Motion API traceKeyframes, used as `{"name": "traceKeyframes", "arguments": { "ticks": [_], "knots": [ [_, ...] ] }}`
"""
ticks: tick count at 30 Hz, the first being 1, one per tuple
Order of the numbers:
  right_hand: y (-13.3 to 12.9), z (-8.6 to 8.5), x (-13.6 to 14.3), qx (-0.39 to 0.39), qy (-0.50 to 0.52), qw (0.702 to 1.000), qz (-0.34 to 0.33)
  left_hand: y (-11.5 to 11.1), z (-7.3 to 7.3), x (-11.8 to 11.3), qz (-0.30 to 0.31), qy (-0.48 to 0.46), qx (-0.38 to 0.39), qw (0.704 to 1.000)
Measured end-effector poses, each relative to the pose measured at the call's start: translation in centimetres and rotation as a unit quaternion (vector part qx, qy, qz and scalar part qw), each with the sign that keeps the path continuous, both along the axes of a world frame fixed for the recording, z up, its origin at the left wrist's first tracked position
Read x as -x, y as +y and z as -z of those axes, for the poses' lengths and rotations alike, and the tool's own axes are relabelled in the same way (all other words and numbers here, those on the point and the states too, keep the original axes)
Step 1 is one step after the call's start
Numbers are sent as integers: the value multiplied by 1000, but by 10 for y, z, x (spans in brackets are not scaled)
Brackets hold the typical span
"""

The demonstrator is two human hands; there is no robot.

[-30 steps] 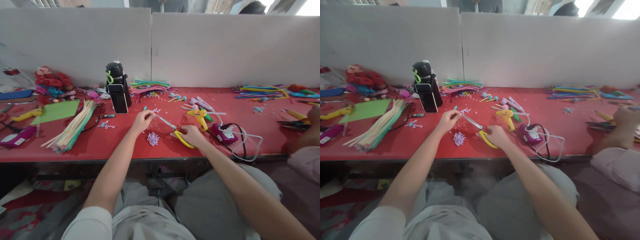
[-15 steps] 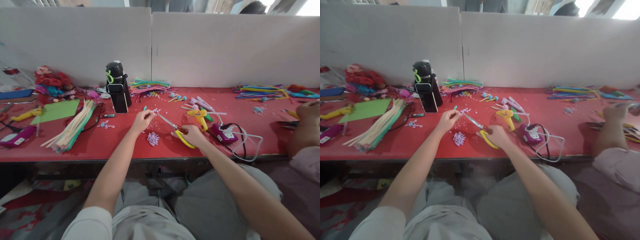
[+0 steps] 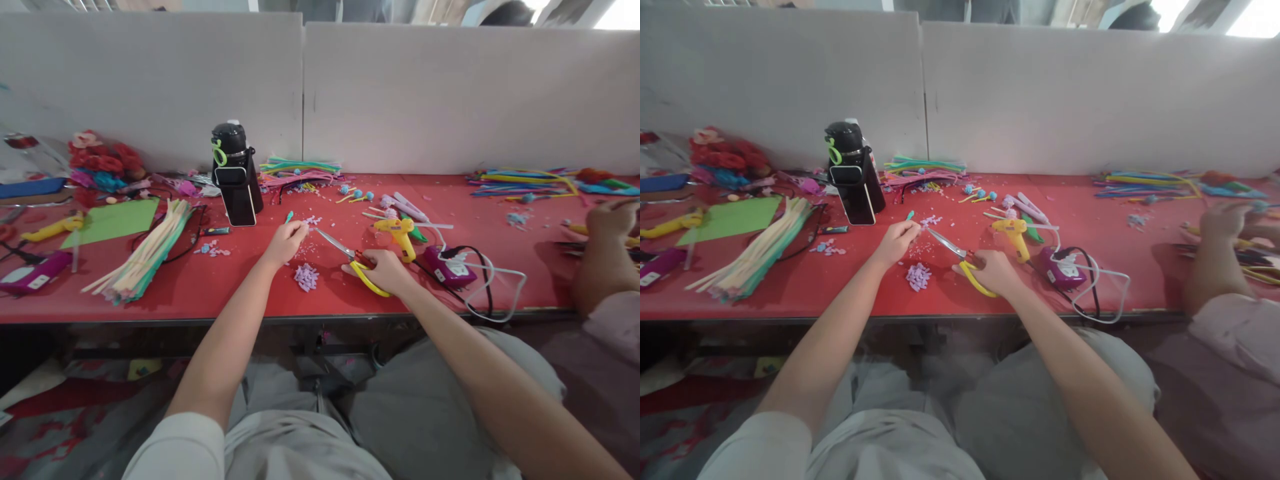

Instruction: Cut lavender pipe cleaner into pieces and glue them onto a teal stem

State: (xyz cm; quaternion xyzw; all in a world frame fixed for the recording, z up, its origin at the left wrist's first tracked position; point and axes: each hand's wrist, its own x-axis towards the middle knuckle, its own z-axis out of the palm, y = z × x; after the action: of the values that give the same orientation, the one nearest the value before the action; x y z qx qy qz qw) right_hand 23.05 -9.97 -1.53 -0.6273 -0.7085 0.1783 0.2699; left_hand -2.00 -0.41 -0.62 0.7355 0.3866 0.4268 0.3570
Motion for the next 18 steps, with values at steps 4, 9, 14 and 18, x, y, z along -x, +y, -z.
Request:
{"name": "traceKeyframes", "arguments": {
  "ticks": [4, 9, 14, 18],
  "knots": [
    [0, 1, 0, -3, -2, 1000, 0, -2, -1, -1, 6, 5, 6, 1000],
    [1, 2, 0, -2, -12, 1000, -3, 0, 0, -1, 9, 10, 1, 1000],
    [2, 2, 0, -10, -24, 1000, -7, 1, 2, 0, 18, 10, 2, 1000],
    [4, 3, 0, -17, -29, 999, -11, 1, 3, 0, 17, 17, -4, 1000]
  ]
}}
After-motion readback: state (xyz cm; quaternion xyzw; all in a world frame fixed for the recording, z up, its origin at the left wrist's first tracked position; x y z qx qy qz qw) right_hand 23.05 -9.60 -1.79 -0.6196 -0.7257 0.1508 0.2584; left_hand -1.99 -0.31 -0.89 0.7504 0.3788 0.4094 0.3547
